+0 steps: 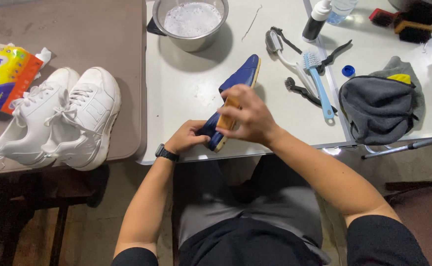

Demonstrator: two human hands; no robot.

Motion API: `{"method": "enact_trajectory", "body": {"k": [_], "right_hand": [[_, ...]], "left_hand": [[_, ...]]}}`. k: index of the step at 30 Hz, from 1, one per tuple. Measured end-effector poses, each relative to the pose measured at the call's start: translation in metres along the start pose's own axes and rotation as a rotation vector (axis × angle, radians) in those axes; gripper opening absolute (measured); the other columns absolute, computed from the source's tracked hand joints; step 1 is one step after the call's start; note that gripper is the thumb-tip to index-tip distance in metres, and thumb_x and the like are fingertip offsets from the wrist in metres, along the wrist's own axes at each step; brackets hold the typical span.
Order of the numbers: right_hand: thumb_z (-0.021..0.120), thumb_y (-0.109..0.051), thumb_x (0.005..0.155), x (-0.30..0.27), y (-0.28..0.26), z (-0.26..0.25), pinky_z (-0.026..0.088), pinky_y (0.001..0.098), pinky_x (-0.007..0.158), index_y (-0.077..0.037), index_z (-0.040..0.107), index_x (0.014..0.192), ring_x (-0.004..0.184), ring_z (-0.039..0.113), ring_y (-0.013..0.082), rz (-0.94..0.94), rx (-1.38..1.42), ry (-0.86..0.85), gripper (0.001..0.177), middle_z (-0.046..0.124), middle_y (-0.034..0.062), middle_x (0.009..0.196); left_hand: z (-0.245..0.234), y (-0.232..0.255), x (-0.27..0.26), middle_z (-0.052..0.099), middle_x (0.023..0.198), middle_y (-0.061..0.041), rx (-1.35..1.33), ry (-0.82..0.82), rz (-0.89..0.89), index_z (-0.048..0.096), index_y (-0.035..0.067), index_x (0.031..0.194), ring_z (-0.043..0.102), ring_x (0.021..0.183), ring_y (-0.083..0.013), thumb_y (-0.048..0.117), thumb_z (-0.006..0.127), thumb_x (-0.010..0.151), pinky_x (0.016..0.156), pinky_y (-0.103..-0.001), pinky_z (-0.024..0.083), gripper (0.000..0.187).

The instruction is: Cleaning a blue shoe by applying foam and scrubbing with a brush at a service counter.

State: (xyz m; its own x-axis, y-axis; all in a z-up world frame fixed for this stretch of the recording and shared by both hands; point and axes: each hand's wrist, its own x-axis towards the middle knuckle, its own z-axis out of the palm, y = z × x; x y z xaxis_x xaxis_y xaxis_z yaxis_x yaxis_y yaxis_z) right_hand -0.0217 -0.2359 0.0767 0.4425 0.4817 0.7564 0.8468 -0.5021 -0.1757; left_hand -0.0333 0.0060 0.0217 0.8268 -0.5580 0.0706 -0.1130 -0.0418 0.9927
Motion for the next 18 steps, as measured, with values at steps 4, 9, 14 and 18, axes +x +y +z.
{"method": "enact_trajectory", "body": {"k": [4, 9, 14, 18], "right_hand": [[0.09, -0.042, 0.077, 0.008, 0.048, -0.01, 0.047, 0.0486, 0.105, -0.019, 0.073, 0.106, 0.119, 0.057, 0.0361, 0.015, -0.126, 0.057, 0.041, 0.062, 0.0086, 0.125], [0.092, -0.039, 0.078, 0.014, 0.015, -0.015, 0.051, 0.0578, 0.091, -0.01, 0.069, 0.103, 0.116, 0.055, 0.0414, -0.091, 0.07, -0.073, 0.044, 0.061, 0.016, 0.123], [0.083, -0.042, 0.089, 0.019, 0.074, -0.024, 0.058, 0.0519, 0.087, -0.011, 0.068, 0.107, 0.114, 0.055, 0.038, 0.03, -0.129, -0.041, 0.039, 0.059, 0.0136, 0.123], [0.084, -0.035, 0.083, 0.027, 0.051, -0.028, 0.052, 0.056, 0.088, -0.01, 0.071, 0.102, 0.11, 0.054, 0.0412, 0.099, -0.067, -0.133, 0.034, 0.059, 0.0198, 0.122]], "left_hand": [[-0.009, 0.0, 0.006, 0.071, 0.076, -0.011, -0.021, -0.008, -0.037, 0.077, 0.001, 0.1, 0.068, 0.074, -0.0234, 0.001, 0.074, 0.077, 0.071, -0.04, 0.057, 0.023], [-0.009, -0.016, 0.005, 0.063, 0.088, 0.001, 0.005, -0.19, -0.026, 0.07, 0.002, 0.104, 0.058, 0.078, -0.0106, 0.013, 0.067, 0.085, 0.07, -0.026, 0.052, 0.022], [-0.01, -0.008, 0.006, 0.064, 0.088, -0.001, 0.003, -0.186, -0.019, 0.07, -0.001, 0.111, 0.06, 0.076, -0.012, 0.016, 0.066, 0.088, 0.068, -0.026, 0.056, 0.029], [-0.008, -0.007, 0.005, 0.062, 0.082, -0.002, -0.01, -0.178, -0.043, 0.069, -0.001, 0.104, 0.062, 0.072, -0.0136, 0.014, 0.066, 0.086, 0.066, -0.026, 0.057, 0.023]]}}
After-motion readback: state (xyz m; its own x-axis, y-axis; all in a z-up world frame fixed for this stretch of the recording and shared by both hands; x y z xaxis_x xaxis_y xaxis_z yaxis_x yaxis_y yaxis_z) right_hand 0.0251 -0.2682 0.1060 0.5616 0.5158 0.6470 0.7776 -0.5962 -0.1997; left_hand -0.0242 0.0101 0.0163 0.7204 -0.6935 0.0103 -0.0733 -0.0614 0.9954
